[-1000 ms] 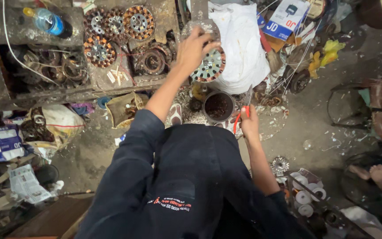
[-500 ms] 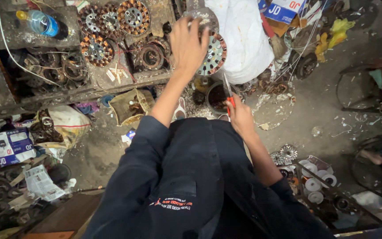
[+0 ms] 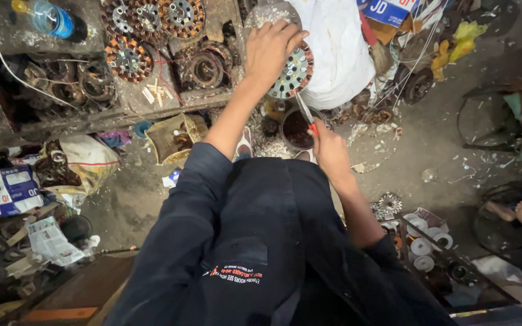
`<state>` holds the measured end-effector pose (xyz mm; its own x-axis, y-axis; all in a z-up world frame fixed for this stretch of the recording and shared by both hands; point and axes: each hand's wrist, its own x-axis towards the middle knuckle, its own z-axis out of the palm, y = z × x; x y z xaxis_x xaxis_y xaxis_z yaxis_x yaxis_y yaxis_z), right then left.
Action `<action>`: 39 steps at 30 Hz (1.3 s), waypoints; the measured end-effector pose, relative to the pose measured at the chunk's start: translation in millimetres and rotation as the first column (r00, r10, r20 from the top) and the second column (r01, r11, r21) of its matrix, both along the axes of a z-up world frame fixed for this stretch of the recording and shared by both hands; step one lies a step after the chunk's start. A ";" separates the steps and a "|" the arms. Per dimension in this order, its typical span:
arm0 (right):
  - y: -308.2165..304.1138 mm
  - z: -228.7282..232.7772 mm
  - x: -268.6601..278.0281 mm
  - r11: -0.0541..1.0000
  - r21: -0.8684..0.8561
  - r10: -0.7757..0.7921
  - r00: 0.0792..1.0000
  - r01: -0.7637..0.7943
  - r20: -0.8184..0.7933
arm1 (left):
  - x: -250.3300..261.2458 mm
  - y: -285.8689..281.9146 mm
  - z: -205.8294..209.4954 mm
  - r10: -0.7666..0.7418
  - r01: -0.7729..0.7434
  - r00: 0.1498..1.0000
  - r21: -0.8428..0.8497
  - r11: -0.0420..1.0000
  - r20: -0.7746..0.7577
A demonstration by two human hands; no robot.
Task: The person uses red-handled pliers to cut copper wire from a circular metal component. They repeatedly grip and snip the wire, dropping the cut pieces into a container below. The task continues with the same component throughout the clip.
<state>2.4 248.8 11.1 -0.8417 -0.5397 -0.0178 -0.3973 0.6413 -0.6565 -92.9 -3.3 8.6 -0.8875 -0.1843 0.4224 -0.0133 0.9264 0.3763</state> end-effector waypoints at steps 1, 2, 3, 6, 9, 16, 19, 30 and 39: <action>0.8 4.1 -1.1 1.000 0.020 0.003 1.000 -0.002 -0.009 | 0.8 0.5 -0.9 -0.003 0.003 1.000 -0.003 1.000 -0.005; 1.7 8.0 -2.7 0.998 0.056 0.013 1.000 -0.013 0.000 | 1.8 0.7 -1.7 -0.005 0.005 1.000 -0.007 1.000 -0.011; 2.1 11.6 -3.7 0.995 0.092 0.023 1.000 -0.024 0.009 | 2.4 0.6 -2.2 -0.001 0.000 1.000 -0.024 1.000 -0.026; 3.8 20.6 -4.1 0.988 0.142 0.054 0.999 -0.054 0.007 | 2.7 3.0 -2.2 -0.002 0.001 0.999 -0.044 0.999 -0.033; 0.8 25.3 -3.4 0.985 0.159 0.060 0.998 -0.061 0.010 | 1.9 1.9 -1.6 0.002 -0.001 1.000 -0.039 0.999 0.006; -1.2 25.6 2.9 0.984 0.173 0.024 0.998 -0.033 0.051 | 3.8 2.9 -9.9 0.003 -0.005 0.999 -0.061 0.998 -0.033; -2.7 27.8 5.1 0.977 0.212 0.031 0.999 -0.038 0.034 | 3.2 1.6 -10.6 -0.003 -0.001 0.998 -0.071 0.997 -0.063; -16.6 13.8 10.0 0.978 0.206 -0.017 1.000 0.013 0.015 | 1.1 4.3 -16.3 -0.015 0.015 0.998 -0.006 1.000 -0.055; -5.5 -30.7 -9.4 0.831 -0.423 0.270 0.403 0.361 0.874 | 1.5 2.4 -15.4 0.006 0.008 0.993 0.125 0.992 -0.114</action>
<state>-7.0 243.3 -19.6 -0.5193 -0.6846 -0.5115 0.6232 0.1062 -0.7748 -91.4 -1.0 -6.8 -0.8352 -0.2412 0.4943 0.0374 0.8717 0.4886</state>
